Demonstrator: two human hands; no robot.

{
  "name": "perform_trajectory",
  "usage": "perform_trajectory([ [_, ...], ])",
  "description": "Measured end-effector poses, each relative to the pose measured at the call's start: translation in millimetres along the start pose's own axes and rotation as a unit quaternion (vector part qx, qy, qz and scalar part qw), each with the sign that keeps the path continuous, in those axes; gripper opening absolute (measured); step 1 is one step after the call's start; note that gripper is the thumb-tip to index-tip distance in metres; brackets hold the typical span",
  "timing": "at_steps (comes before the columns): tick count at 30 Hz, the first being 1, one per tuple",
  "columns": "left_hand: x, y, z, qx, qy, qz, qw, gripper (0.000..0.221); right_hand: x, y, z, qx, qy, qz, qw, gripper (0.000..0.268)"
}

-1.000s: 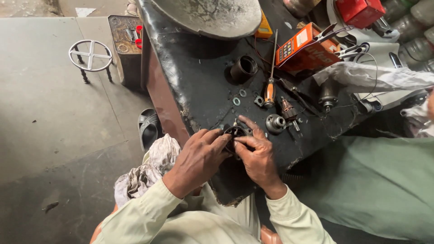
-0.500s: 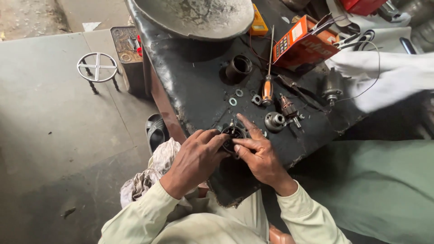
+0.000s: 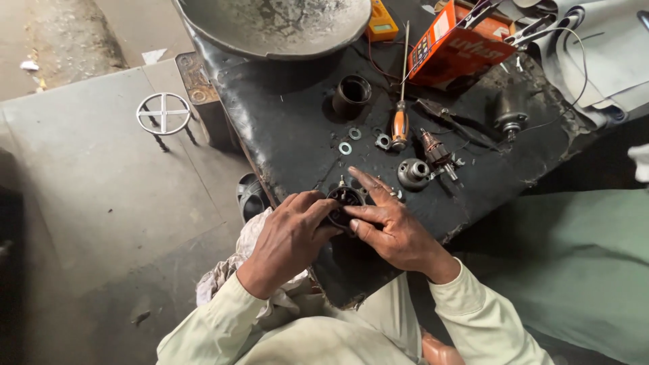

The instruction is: The person sits at a workbench in a motorcycle repair shop and works on a starter motor assembly. They use a screwdriver to work inside the motor housing, manipulate internal components by hand, pick up a wrench and pliers, and handle small parts and fasteners on the bench.

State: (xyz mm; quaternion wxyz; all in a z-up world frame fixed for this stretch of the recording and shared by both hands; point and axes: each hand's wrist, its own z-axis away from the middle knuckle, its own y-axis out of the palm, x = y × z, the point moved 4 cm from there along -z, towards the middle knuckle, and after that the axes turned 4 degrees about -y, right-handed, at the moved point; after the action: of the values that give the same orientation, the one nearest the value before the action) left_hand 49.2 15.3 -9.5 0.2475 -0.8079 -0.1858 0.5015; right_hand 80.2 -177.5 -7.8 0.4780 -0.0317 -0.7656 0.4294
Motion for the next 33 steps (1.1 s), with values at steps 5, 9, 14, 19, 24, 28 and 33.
perform_trajectory([
  [5, -2, 3, -2, 0.006, 0.0, -0.024, 1.0, 0.037, -3, -3, 3, 0.001, -0.01, -0.022, 1.0, 0.035],
  [9, -7, 2, -3, -0.001, 0.013, -0.04, 0.999, 0.036, -3, -4, 3, -0.001, -0.01, -0.022, 1.0, 0.037],
  [14, -9, 4, -8, 0.017, 0.011, -0.055, 0.998, 0.036, -2, -7, 1, -0.007, -0.021, -0.003, 1.0, 0.038],
  [19, -5, 8, -10, 0.033, -0.015, -0.045, 0.998, 0.036, -1, -9, -3, 0.007, -0.025, 0.002, 1.0, 0.038],
  [24, -6, 9, -10, 0.025, -0.034, -0.041, 0.998, 0.037, -8, -7, -5, -0.015, 0.014, -0.038, 0.999, 0.033],
  [28, -4, 11, -9, 0.01, -0.041, -0.033, 0.999, 0.039, -9, -8, -6, -0.046, 0.036, -0.047, 0.997, 0.028],
  [33, 5, 17, 3, -0.031, -0.022, -0.03, 0.999, 0.041, -1, -4, -9, -0.066, 0.034, -0.022, 0.997, 0.024],
])
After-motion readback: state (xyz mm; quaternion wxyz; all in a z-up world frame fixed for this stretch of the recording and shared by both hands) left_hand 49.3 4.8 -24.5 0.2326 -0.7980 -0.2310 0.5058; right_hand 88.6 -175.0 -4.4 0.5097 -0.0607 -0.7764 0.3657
